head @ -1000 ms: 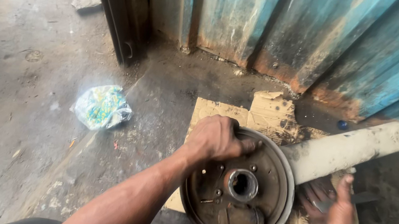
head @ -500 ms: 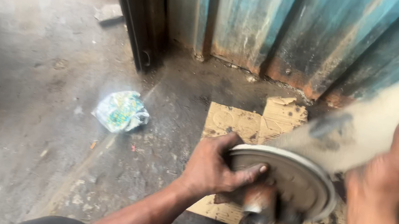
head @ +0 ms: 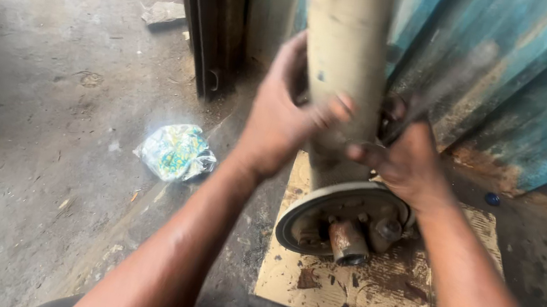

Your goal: The person cleans and scrapes residue from a brake assembly and axle component by hand using a metal scraper and a cloth.

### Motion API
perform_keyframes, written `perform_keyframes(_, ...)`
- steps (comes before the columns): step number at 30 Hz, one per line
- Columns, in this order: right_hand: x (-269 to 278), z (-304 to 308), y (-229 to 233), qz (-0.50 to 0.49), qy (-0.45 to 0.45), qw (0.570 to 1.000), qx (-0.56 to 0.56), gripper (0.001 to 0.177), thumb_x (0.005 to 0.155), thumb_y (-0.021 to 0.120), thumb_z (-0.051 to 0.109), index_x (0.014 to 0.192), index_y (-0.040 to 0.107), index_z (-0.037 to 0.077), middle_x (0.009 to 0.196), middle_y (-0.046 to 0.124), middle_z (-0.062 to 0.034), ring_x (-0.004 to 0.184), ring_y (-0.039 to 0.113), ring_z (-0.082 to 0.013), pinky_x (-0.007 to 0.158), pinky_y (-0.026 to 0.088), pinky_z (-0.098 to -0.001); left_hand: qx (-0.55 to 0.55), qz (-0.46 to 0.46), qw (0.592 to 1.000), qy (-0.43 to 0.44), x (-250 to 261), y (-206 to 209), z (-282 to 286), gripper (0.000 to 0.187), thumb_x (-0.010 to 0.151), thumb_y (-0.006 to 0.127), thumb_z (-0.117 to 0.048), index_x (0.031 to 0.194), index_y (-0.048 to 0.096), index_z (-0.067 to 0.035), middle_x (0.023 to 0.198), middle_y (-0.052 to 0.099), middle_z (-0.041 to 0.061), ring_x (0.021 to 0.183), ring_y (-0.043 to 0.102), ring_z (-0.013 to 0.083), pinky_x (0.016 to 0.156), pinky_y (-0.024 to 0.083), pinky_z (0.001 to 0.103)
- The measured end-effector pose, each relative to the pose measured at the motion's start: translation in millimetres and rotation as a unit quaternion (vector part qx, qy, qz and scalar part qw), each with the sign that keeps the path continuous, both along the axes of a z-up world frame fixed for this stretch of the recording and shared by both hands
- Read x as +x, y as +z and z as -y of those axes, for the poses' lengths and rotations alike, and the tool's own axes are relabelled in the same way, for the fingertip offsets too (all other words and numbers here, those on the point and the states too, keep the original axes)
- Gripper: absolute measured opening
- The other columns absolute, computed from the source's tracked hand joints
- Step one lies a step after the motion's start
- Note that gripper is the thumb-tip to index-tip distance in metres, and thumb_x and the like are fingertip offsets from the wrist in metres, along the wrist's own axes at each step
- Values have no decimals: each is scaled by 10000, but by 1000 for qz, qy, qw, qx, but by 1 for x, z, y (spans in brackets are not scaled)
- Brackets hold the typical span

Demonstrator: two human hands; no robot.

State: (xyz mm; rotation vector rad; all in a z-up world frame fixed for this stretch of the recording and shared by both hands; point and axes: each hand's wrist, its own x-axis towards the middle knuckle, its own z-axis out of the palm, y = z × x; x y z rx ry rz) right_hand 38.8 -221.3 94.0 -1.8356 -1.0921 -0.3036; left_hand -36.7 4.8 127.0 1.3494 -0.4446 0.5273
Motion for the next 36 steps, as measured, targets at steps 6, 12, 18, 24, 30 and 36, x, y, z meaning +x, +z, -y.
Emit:
perform_keyframes(6,-66,103,-65,-320,-228,919,37,741,1101,186,659,1194,454,-26,1317,494,-381,1239,566,-417,1097,474,-550,-107,-41,992,-47,14,-3,-48,1068,665,946,-527,1452,490,33,1325,678,204,1239,676,293,1084,574,425)
perform_keyframes(12,-118,134,-94,-370,-369,750,-405,621,1039,452,576,1451,441,111,1323,576,-248,1192,566,-387,940,516,-603,-35,-52,997,-46,13,6,-47,860,680,929,-464,1304,587,19,1182,750,141,1098,756,261,969,614,399)
perform_keyframes(18,-133,107,-43,-224,-356,752,-508,437,1030,516,323,1463,573,331,1166,720,-180,1052,718,-360,852,648,-462,12,-17,995,-95,7,11,-31,744,774,904,-415,1308,599,3,1186,740,120,1109,745,240,999,635,379)
perform_keyframes(24,-142,142,-75,-58,-300,908,-287,297,919,646,197,1193,758,212,1363,643,-111,1195,664,-315,920,606,-454,49,-80,995,-25,13,24,-12,611,793,880,-376,1207,677,25,1079,739,98,960,708,194,846,604,349)
perform_keyframes(30,-128,131,-66,26,-263,928,-264,349,867,711,120,1172,768,281,1281,709,-5,993,748,-165,872,631,-356,26,7,999,26,3,47,23,734,751,945,-405,1275,571,-53,1148,698,45,1033,684,158,898,586,320)
perform_keyframes(36,-143,132,-27,-22,-292,886,-360,477,881,664,18,1283,748,260,1454,615,-76,882,723,-170,648,645,-300,175,-60,977,107,1,52,31,659,760,903,-439,1206,631,-38,1095,741,83,961,701,179,839,614,359)
